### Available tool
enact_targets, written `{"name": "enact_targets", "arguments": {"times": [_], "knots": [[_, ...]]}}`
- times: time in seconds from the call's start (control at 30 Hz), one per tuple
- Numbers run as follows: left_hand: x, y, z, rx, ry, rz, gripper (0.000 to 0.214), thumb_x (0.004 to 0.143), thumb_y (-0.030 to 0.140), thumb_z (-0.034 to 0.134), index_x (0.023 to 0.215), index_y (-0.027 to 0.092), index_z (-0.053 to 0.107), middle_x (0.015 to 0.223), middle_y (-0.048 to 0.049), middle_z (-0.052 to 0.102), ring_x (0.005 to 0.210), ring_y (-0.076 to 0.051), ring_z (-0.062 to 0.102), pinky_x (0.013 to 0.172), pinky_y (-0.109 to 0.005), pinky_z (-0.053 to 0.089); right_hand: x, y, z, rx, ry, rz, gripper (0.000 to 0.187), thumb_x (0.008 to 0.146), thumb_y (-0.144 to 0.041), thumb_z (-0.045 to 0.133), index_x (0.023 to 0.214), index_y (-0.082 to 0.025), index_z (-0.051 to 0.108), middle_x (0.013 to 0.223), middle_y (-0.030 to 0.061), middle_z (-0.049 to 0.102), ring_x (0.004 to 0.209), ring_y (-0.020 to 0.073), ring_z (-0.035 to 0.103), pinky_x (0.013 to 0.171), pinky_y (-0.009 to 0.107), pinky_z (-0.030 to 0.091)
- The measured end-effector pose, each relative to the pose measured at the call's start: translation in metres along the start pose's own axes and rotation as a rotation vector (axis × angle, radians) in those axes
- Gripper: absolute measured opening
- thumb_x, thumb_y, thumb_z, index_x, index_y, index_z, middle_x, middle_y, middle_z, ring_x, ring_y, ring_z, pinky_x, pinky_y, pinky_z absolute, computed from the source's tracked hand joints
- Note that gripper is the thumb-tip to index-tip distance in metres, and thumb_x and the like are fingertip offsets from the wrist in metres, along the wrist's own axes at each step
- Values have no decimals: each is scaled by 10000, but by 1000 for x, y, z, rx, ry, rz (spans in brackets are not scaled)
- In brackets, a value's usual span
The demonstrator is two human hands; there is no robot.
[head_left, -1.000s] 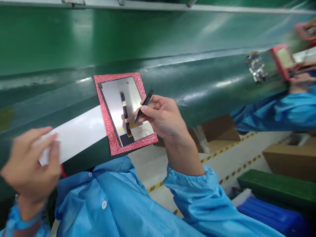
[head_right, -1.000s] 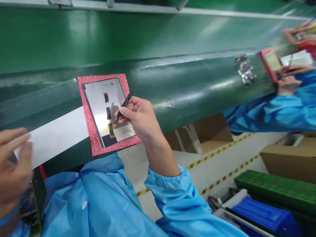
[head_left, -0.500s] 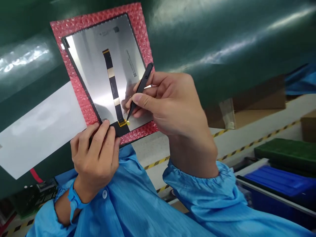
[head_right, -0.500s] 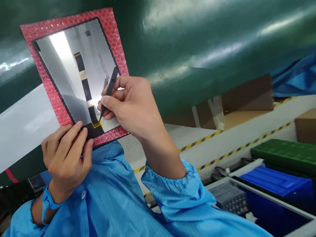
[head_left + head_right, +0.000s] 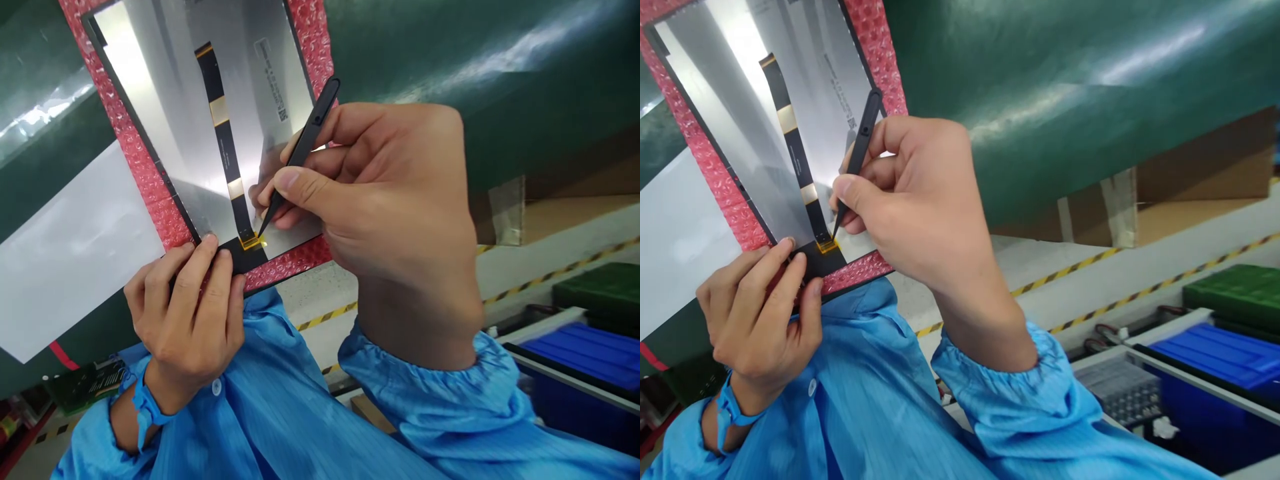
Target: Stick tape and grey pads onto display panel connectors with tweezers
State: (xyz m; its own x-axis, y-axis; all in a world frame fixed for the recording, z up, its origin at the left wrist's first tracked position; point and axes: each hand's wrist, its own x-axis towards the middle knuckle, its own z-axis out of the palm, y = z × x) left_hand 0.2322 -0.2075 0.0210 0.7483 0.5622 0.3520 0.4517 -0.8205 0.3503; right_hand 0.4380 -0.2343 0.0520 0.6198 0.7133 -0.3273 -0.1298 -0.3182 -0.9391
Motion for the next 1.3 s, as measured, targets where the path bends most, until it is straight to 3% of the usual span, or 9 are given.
{"name": "enact_targets", "arguments": {"times": [0.33, 0.6, 0.93, 1.13, 1.3], "knots": [[2, 1, -1, 19, -13, 2, 412, 934, 186, 758, 1329, 283, 693, 1371, -99, 774, 1219, -360, 735, 977, -599, 575, -4, 1, 1, -18, 34, -31, 313, 927, 35, 726, 746, -217, 679, 724, -16, 754, 564, 145, 713, 508, 238, 605], [7, 2, 2, 10, 46, 32, 366, 897, 116, 788, 1257, 177, 763, 1269, -172, 795, 1161, -354, 742, 982, -531, 550, -6, -1, 2, -5, 58, -40, 323, 897, 43, 747, 725, -211, 646, 695, -25, 746, 548, 146, 720, 483, 212, 587], [11, 3, 2, 40, 1, 57, 392, 876, 89, 784, 1263, 150, 790, 1259, -215, 769, 1125, -403, 701, 960, -577, 529, -6, 6, 5, 2, 74, -95, 354, 899, 65, 762, 752, -222, 616, 709, -34, 739, 542, 142, 701, 471, 221, 579], [12, 4, 2, 50, -7, 59, 395, 877, 90, 789, 1268, 148, 782, 1270, -211, 766, 1133, -398, 691, 969, -583, 528, -11, 5, 8, -94, 118, -135, 355, 888, 51, 749, 782, -251, 597, 782, -6, 766, 604, 184, 716, 492, 286, 560], [11, 3, 2, 54, -17, 63, 398, 883, 92, 789, 1277, 152, 777, 1270, -203, 766, 1145, -392, 688, 985, -588, 529, -15, 10, 8, -148, 132, -252, 328, 883, 5, 786, 828, -268, 612, 757, 0, 747, 640, 224, 734, 484, 333, 551]]}}
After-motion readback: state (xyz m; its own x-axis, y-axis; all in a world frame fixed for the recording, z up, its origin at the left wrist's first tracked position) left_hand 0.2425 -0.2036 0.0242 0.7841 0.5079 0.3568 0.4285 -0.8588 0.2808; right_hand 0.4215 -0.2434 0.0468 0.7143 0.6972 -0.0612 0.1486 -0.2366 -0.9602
